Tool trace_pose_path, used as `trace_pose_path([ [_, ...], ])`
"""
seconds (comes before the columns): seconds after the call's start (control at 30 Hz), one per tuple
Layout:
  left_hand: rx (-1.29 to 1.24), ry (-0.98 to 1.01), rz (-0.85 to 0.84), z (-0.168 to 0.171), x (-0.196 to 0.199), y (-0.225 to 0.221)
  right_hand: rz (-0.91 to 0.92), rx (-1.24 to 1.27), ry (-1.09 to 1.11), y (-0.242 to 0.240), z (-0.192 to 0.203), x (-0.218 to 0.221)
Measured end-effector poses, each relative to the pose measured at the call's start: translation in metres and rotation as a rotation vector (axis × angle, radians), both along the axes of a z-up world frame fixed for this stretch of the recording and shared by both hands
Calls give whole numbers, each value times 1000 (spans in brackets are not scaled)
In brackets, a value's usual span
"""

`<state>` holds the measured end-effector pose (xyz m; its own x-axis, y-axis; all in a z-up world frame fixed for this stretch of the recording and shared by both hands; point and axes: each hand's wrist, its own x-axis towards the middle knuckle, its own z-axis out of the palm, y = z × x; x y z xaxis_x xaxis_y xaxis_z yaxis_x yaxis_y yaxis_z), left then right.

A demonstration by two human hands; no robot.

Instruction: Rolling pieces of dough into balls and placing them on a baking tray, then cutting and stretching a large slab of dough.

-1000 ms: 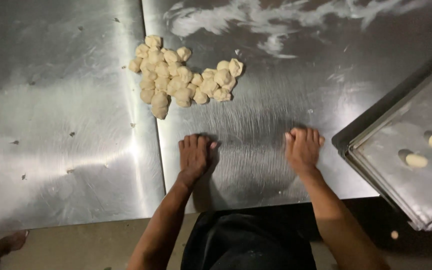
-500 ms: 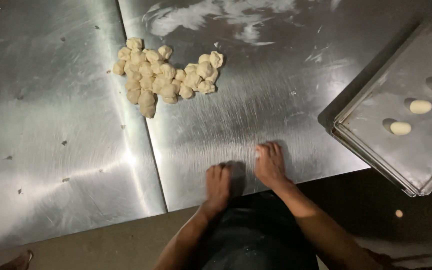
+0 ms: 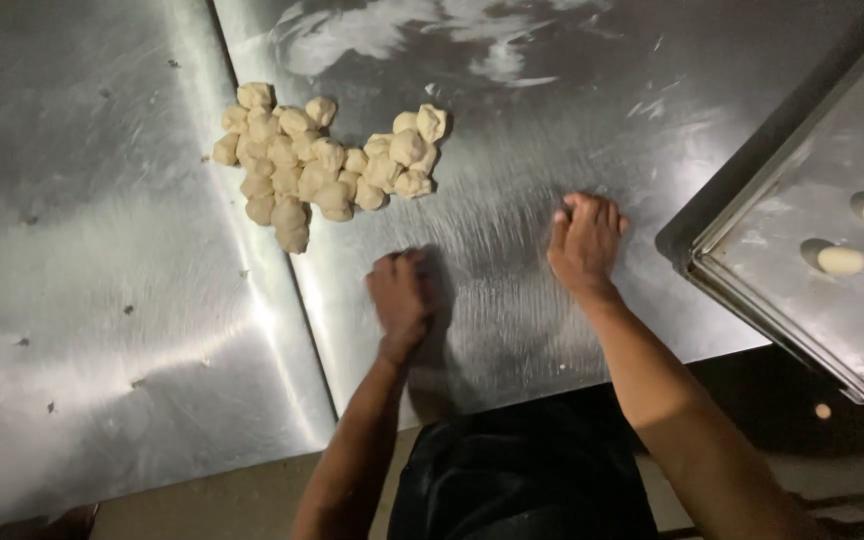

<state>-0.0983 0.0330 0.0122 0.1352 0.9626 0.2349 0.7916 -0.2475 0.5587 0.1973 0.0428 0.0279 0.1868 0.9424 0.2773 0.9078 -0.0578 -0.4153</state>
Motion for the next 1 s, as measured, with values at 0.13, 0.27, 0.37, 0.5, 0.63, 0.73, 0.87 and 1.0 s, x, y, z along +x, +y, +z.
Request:
trace_pose_path([
  [0.13, -7, -111, -65, 20, 48, -6, 44, 112, 67, 8, 1, -35],
  [0.27, -39, -108, -113, -11, 63, -55, 197, 77, 155, -22, -8, -65],
  [0.37, 2, -47, -237, 6, 39, -100, 270, 42, 179, -68, -18, -59],
  [0.5, -1, 39, -317, -2, -35, -154, 234, -51, 82, -150, -36, -3],
  [0.63, -23, 210, -289, -15, -79, -103, 144, -17, -102, -129, 6, 41],
  [0.73, -135, 267, -224, -9, -50, -49, 81, -9, -170, -86, 5, 52],
  [0.87, -48, 75, 59, -5, 13, -6, 40, 54, -91, -26, -10, 32],
  [1.0, -26, -63, 36, 25, 64, 5, 72, 143, 21, 8, -3, -11],
])
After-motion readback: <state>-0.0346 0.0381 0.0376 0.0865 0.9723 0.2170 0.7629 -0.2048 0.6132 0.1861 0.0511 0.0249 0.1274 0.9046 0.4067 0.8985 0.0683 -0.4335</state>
